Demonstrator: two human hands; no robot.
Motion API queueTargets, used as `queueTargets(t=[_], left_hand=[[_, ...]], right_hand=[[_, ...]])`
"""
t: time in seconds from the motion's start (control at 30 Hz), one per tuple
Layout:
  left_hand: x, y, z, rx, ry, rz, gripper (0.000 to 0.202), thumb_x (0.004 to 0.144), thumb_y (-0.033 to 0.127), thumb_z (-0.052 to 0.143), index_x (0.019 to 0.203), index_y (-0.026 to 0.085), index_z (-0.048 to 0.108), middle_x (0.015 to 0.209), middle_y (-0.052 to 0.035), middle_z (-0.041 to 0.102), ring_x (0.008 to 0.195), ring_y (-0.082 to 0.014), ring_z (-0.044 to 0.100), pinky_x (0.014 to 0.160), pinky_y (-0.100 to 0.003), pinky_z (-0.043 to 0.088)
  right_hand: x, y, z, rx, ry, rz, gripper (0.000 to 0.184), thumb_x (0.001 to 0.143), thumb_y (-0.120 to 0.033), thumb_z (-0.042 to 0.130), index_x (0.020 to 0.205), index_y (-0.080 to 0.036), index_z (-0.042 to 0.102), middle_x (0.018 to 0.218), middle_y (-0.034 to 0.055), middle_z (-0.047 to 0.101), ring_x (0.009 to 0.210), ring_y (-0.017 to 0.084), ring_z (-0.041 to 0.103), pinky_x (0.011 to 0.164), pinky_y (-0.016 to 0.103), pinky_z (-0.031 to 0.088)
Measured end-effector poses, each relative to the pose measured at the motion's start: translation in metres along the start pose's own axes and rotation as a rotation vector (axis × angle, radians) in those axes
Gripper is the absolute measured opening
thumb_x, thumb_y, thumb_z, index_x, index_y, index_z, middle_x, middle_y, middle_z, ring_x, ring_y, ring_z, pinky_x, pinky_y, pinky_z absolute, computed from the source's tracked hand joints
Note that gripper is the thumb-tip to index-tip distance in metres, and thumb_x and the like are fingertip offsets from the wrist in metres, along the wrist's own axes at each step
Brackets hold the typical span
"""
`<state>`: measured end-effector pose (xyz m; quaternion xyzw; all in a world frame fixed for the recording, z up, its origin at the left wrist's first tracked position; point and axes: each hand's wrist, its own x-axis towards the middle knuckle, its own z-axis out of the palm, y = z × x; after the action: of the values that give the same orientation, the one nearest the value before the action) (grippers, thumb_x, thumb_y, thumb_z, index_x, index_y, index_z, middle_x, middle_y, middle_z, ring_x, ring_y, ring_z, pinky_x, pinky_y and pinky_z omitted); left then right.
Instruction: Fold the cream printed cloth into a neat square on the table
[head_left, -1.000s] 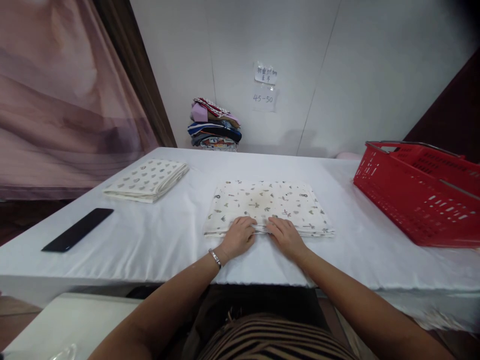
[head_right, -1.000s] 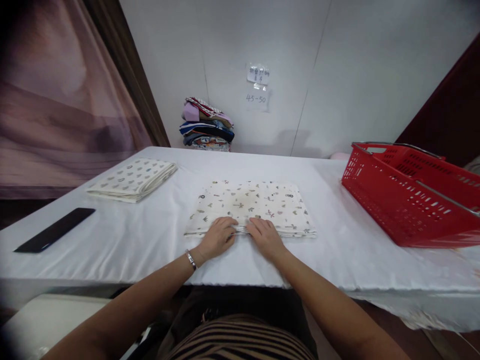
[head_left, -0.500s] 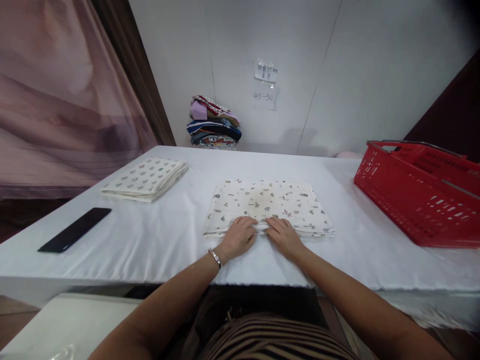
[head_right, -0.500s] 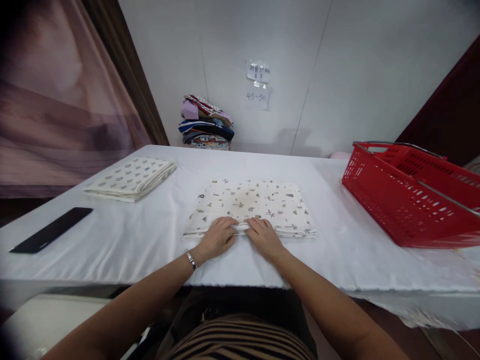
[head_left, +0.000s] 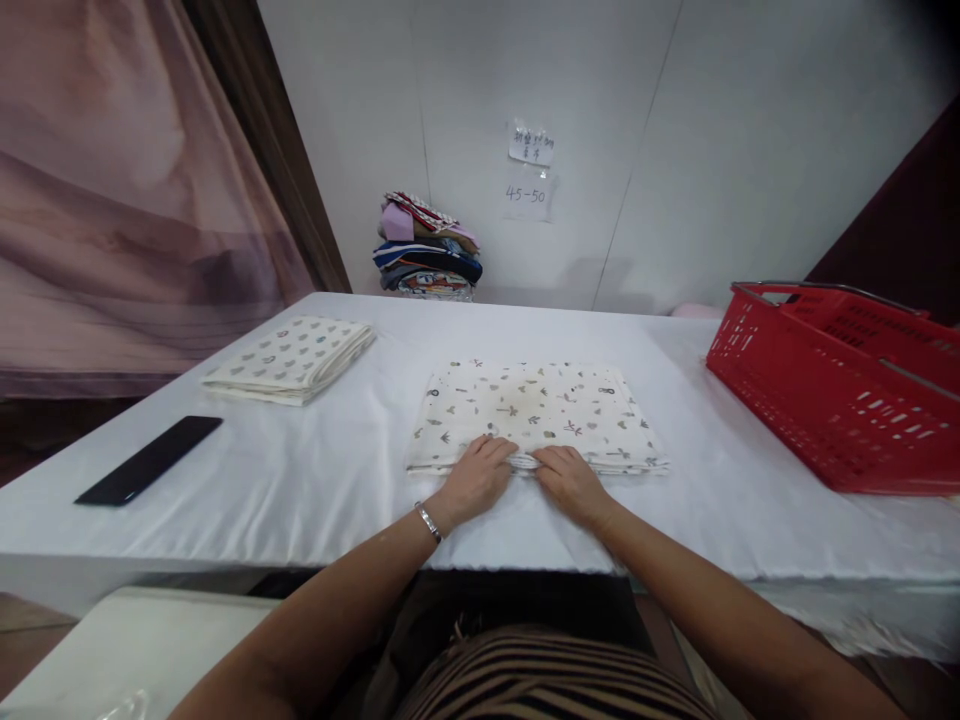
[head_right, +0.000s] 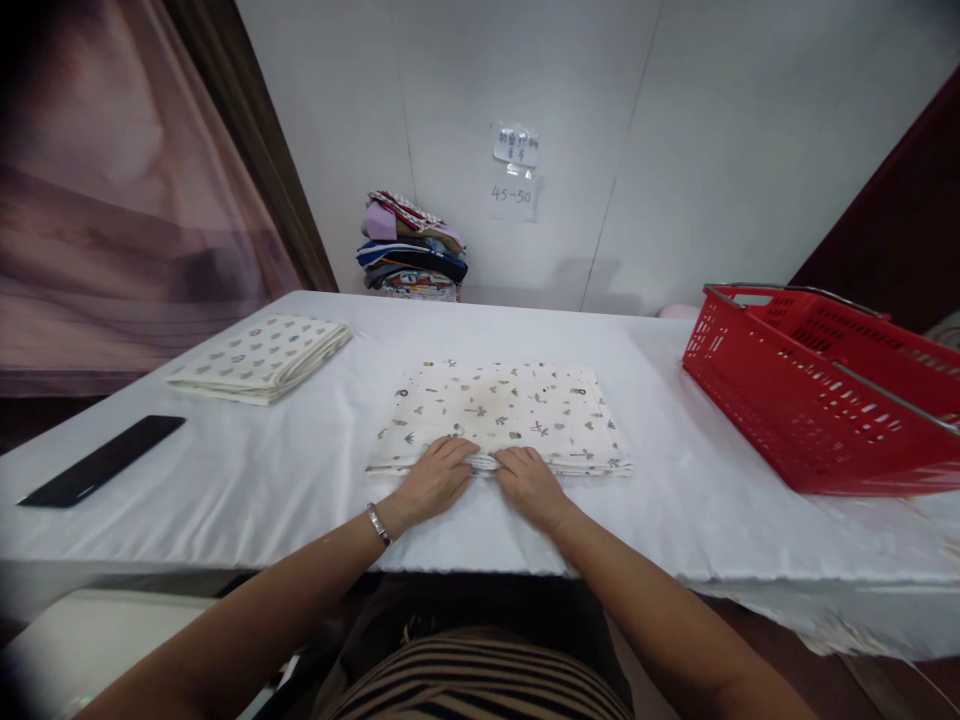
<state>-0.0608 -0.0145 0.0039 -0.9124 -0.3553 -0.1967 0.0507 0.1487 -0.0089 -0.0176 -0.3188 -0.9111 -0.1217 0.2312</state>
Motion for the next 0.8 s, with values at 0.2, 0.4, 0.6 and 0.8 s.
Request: queueTargets(t=[0.2,0.4,0.6,0.8], left_hand=[[-0.0003,-0.0008,-0.0003,-0.008,0.005,0.034,0.019,0.084,0.012,0.040,0.080,0.017,0.057,0.113,-0.0035,0.055,0.107,-0.0183,0.043,0.095,-0.039,0.032],[-0.0009,-0.0010,0.0005,0.007,0.046,0.058,0.021,0.084,0.011,0.039,0.072,0.017,0.056,0.112,-0.0033,0.056,0.105,-0.0183,0.044,0.094,-0.039,0.033],[0.0004,-0.0031,0.0025,-0.010,0.017,0.073,0.021,0.085,0.011,0.039,0.076,0.017,0.057,0.094,-0.0013,0.060,0.090,-0.0147,0.049,0.092,-0.037,0.034],[-0.0018,-0.0053,0.0066,0.045,0.046,0.108,0.022,0.085,0.012,0.041,0.073,0.017,0.058,0.096,-0.0016,0.060,0.088,-0.0142,0.049,0.094,-0.038,0.033]], right_hand=[[0.0003,-0.0051,-0.0031,-0.058,0.020,0.015,0.022,0.087,-0.014,0.043,0.074,-0.015,0.061,0.117,0.0082,0.053,0.107,0.022,0.041,0.083,0.035,0.036],[-0.0010,-0.0040,0.0007,-0.061,-0.016,0.032,0.022,0.087,-0.016,0.044,0.071,-0.016,0.058,0.097,0.0067,0.058,0.090,0.019,0.045,0.076,0.033,0.034],[-0.0005,-0.0013,0.0023,-0.047,-0.081,0.050,0.021,0.086,-0.017,0.045,0.069,-0.016,0.057,0.082,0.0043,0.056,0.076,0.016,0.042,0.068,0.029,0.032],[-0.0008,-0.0019,0.0027,-0.060,-0.092,0.041,0.021,0.087,-0.017,0.044,0.070,-0.016,0.057,0.080,0.0041,0.055,0.075,0.016,0.042,0.068,0.029,0.031]])
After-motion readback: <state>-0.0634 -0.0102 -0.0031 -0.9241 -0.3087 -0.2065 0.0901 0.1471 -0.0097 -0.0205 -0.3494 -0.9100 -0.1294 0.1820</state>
